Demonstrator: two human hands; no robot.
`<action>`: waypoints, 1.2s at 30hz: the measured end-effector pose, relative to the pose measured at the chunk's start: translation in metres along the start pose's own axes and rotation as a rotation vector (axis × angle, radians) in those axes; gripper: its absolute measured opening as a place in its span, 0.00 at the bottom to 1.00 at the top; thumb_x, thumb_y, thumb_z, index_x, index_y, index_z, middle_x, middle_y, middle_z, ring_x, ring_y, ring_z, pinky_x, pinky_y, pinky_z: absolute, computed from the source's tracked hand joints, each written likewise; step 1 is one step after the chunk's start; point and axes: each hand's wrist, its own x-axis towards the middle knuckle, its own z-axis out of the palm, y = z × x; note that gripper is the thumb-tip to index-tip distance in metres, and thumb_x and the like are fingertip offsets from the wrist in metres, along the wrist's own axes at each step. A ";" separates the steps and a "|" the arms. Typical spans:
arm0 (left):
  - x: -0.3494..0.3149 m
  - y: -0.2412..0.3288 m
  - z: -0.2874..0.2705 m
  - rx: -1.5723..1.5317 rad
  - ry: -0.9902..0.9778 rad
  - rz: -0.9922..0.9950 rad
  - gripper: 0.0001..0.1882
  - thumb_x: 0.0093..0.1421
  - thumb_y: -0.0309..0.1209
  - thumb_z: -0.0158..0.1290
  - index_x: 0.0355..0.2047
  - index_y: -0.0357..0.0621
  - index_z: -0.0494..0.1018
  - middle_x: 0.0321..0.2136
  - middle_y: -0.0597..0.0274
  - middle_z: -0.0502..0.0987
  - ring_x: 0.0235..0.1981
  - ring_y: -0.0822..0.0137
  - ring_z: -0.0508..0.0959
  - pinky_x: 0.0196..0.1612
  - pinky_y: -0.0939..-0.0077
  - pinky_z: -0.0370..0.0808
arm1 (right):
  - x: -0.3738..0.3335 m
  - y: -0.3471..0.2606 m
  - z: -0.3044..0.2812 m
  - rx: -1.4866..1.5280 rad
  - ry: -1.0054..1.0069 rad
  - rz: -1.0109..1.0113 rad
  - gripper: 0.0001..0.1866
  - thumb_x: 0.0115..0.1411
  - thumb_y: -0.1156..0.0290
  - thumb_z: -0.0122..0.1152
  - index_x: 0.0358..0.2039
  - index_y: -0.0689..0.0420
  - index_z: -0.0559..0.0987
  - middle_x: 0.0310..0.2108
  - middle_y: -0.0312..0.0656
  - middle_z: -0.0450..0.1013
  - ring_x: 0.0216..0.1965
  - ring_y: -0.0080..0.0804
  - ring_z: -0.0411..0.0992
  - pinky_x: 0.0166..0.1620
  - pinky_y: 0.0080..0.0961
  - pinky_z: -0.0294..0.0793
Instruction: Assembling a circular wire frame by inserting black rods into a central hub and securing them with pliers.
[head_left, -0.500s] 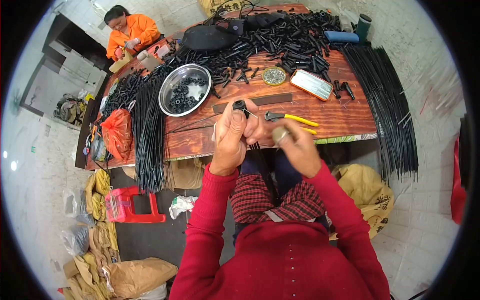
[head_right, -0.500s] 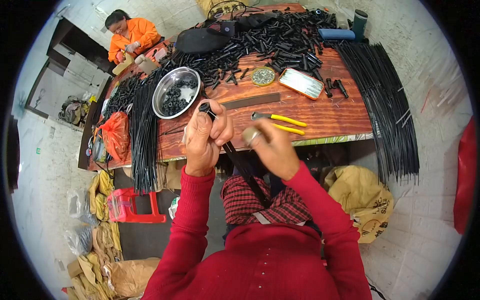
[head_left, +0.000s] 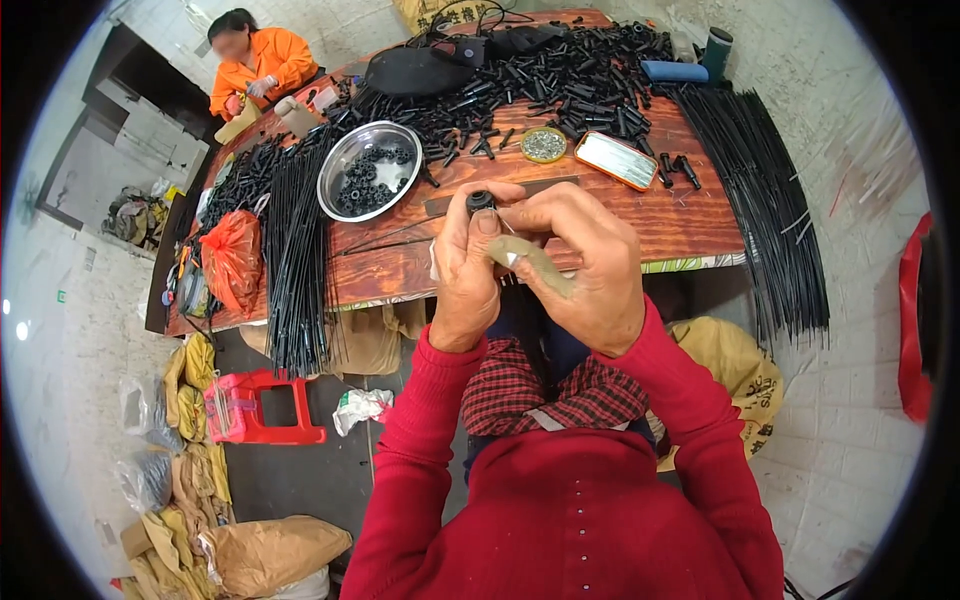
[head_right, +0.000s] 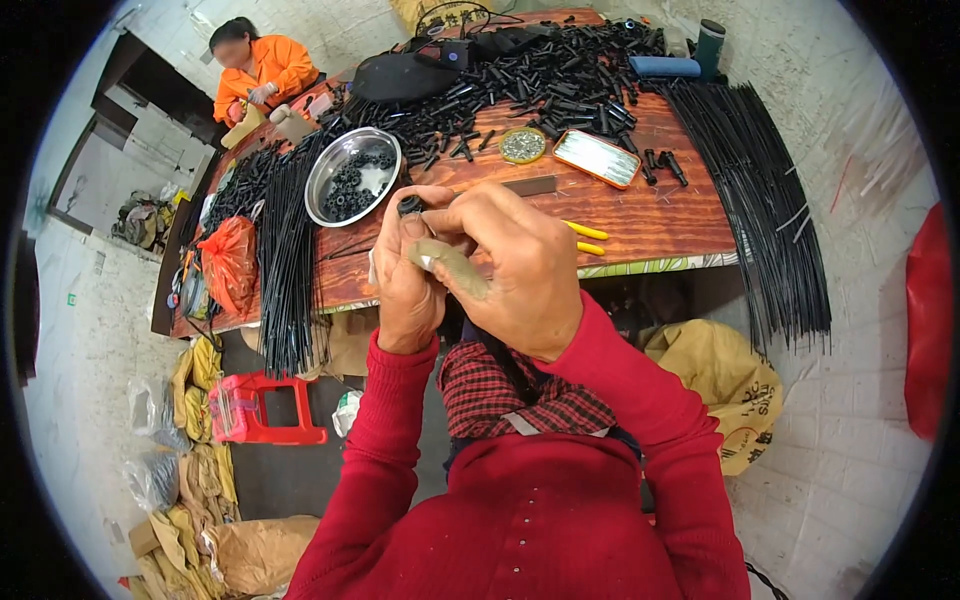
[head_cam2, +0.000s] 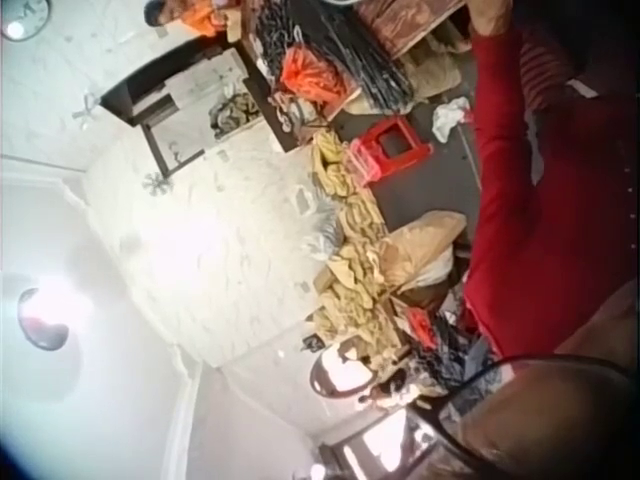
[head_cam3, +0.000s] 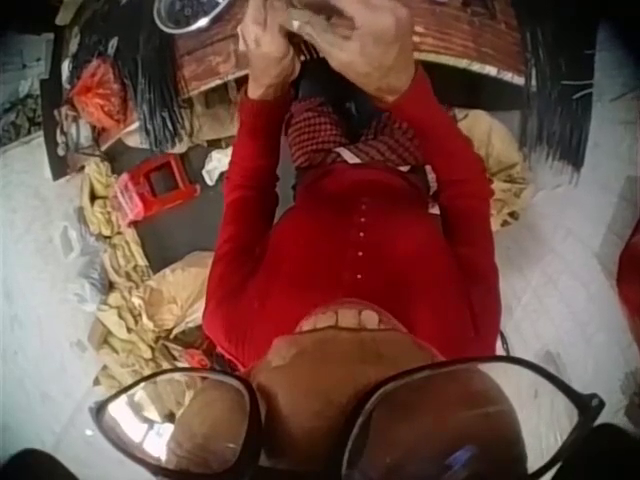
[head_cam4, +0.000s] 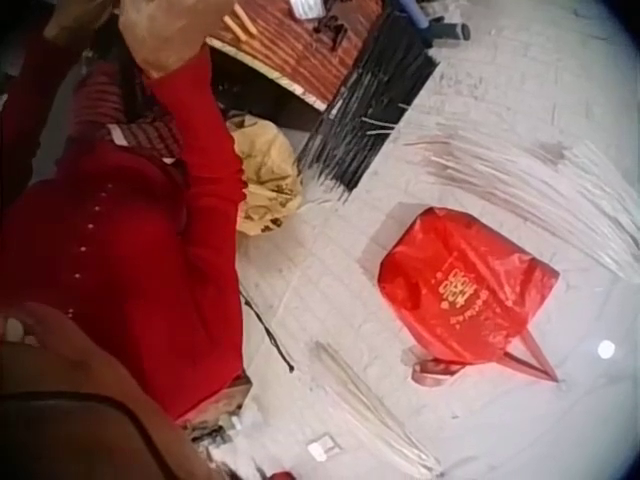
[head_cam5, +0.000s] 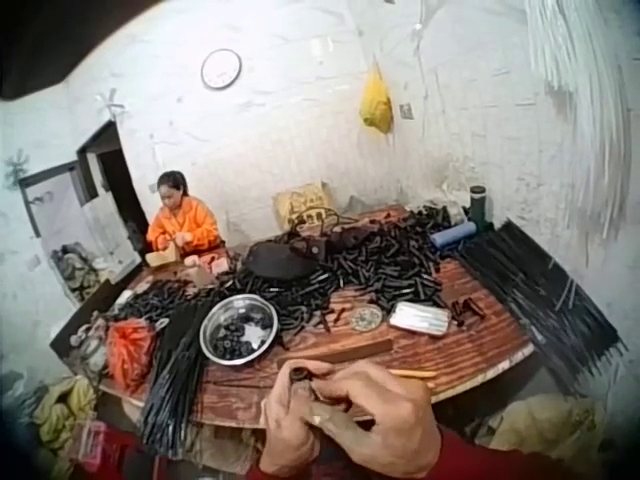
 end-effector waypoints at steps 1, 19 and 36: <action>0.000 0.000 -0.001 0.005 0.001 0.005 0.20 0.70 0.40 0.47 0.51 0.35 0.64 0.37 0.55 0.78 0.39 0.66 0.81 0.46 0.75 0.79 | 0.001 -0.004 -0.001 -0.048 -0.029 0.003 0.10 0.50 0.80 0.68 0.34 0.64 0.80 0.31 0.43 0.75 0.29 0.29 0.77 0.30 0.26 0.76; -0.007 0.003 0.004 -0.124 -0.048 0.045 0.20 0.71 0.38 0.47 0.54 0.36 0.63 0.20 0.70 0.66 0.20 0.80 0.60 0.23 0.85 0.57 | 0.040 0.014 -0.029 0.441 -0.468 0.497 0.11 0.60 0.71 0.61 0.27 0.67 0.80 0.23 0.38 0.75 0.25 0.18 0.71 0.29 0.20 0.72; 0.009 0.003 0.016 0.099 -0.018 -0.046 0.12 0.69 0.29 0.45 0.50 0.38 0.68 0.23 0.67 0.73 0.19 0.81 0.67 0.23 0.85 0.66 | 0.040 0.024 -0.040 0.321 -0.429 0.493 0.09 0.61 0.73 0.58 0.37 0.66 0.79 0.28 0.40 0.76 0.28 0.25 0.73 0.31 0.19 0.70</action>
